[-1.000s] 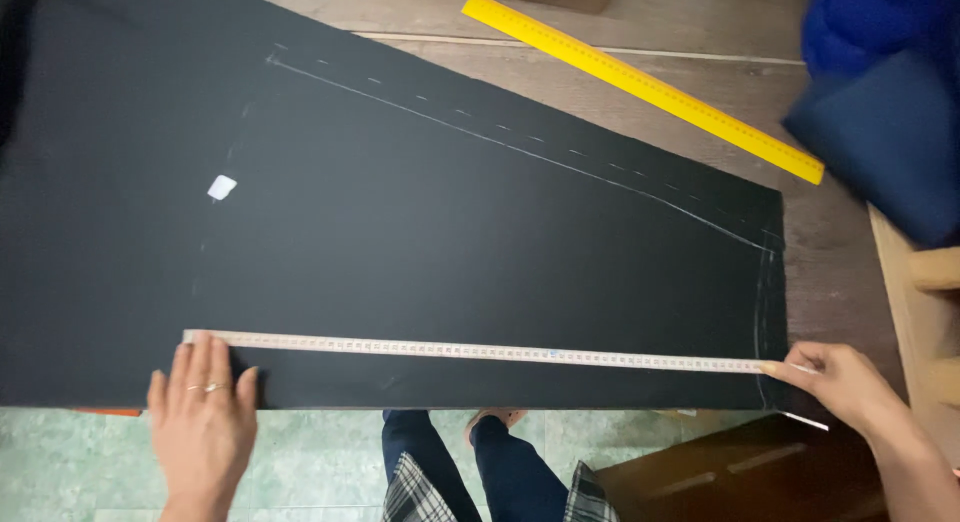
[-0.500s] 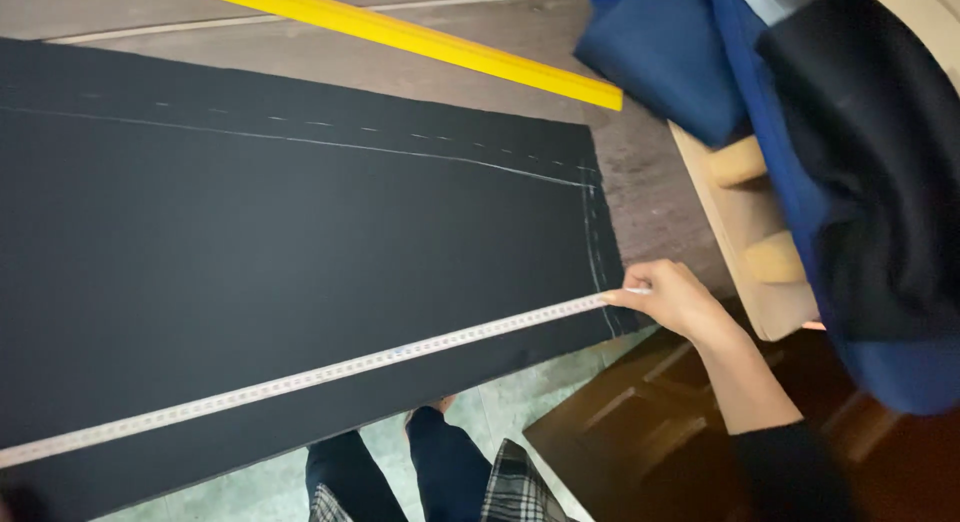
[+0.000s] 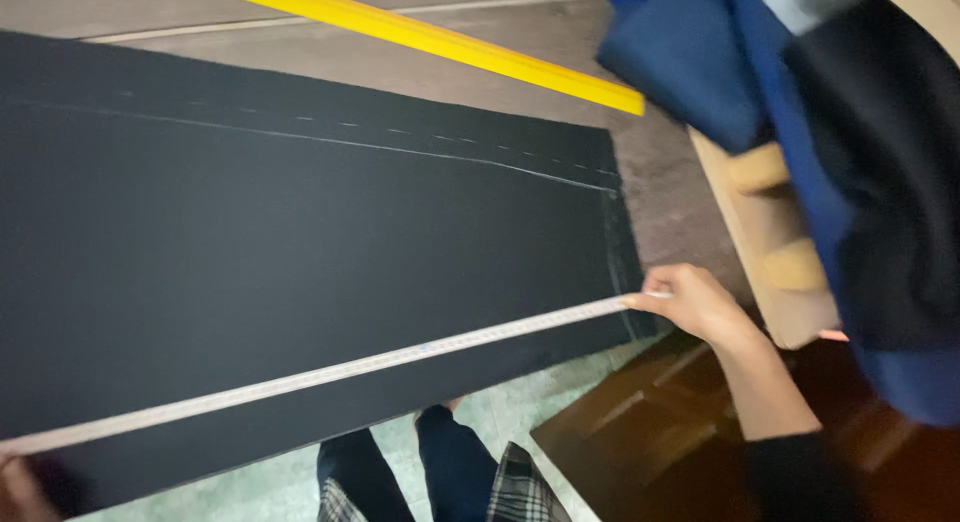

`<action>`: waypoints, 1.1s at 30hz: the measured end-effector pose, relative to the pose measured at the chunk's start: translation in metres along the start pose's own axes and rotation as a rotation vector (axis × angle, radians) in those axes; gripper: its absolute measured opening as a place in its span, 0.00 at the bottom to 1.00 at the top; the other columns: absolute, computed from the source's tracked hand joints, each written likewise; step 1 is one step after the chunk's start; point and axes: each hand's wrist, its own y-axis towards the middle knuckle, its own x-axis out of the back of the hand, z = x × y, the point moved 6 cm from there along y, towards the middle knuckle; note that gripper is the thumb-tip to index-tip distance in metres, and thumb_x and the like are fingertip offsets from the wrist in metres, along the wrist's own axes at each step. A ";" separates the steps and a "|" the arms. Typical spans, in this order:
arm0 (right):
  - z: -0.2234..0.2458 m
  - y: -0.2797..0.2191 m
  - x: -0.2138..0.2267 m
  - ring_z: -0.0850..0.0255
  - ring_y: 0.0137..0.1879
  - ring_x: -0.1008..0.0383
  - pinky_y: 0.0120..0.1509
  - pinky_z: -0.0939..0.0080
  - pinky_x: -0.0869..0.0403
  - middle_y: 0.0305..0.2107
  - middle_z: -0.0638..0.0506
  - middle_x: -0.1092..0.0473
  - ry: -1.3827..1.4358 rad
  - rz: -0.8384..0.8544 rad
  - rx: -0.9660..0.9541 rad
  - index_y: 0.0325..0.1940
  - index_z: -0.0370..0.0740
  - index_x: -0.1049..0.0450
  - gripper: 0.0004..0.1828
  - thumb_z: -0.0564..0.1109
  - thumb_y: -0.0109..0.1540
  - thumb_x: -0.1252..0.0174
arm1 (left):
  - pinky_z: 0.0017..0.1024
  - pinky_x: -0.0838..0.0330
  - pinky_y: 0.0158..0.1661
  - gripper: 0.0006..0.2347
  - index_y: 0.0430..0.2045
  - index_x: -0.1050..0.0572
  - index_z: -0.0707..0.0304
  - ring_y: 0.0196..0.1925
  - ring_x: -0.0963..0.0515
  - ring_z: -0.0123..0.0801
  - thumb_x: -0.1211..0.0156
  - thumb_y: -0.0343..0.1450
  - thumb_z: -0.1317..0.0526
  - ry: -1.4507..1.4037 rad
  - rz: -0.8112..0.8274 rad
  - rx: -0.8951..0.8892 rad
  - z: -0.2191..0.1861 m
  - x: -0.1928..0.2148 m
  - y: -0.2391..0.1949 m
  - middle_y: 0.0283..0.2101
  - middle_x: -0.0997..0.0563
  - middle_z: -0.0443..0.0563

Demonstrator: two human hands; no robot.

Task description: Measuring, marking with chalk, and cutting black fabric using scissors on a work table

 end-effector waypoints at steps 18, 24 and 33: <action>0.601 -0.093 -0.125 0.58 0.38 0.30 0.39 0.54 0.33 0.31 0.56 0.32 -0.002 0.048 1.018 0.34 0.50 0.30 0.06 0.52 0.61 0.46 | 0.35 0.32 0.27 0.13 0.43 0.23 0.58 0.33 0.20 0.35 0.47 0.69 0.56 0.979 0.129 0.135 -0.264 0.006 0.111 0.53 0.21 0.51; 0.684 -0.067 -0.183 0.56 0.42 0.29 0.43 0.49 0.33 0.32 0.59 0.31 -0.081 0.001 0.912 0.37 0.54 0.32 0.11 0.57 0.57 0.41 | 0.28 0.36 0.24 0.17 0.48 0.26 0.65 0.29 0.25 0.25 0.51 0.70 0.54 1.002 0.193 0.179 -0.261 0.004 0.106 0.59 0.28 0.57; 0.702 -0.080 -0.187 0.62 0.36 0.29 0.41 0.60 0.33 0.29 0.58 0.30 -0.120 0.057 0.915 0.28 0.48 0.30 0.11 0.51 0.55 0.34 | 0.27 0.44 0.20 0.17 0.48 0.27 0.75 0.08 0.40 0.26 0.53 0.72 0.60 1.019 0.203 0.133 -0.267 0.002 0.108 0.58 0.31 0.72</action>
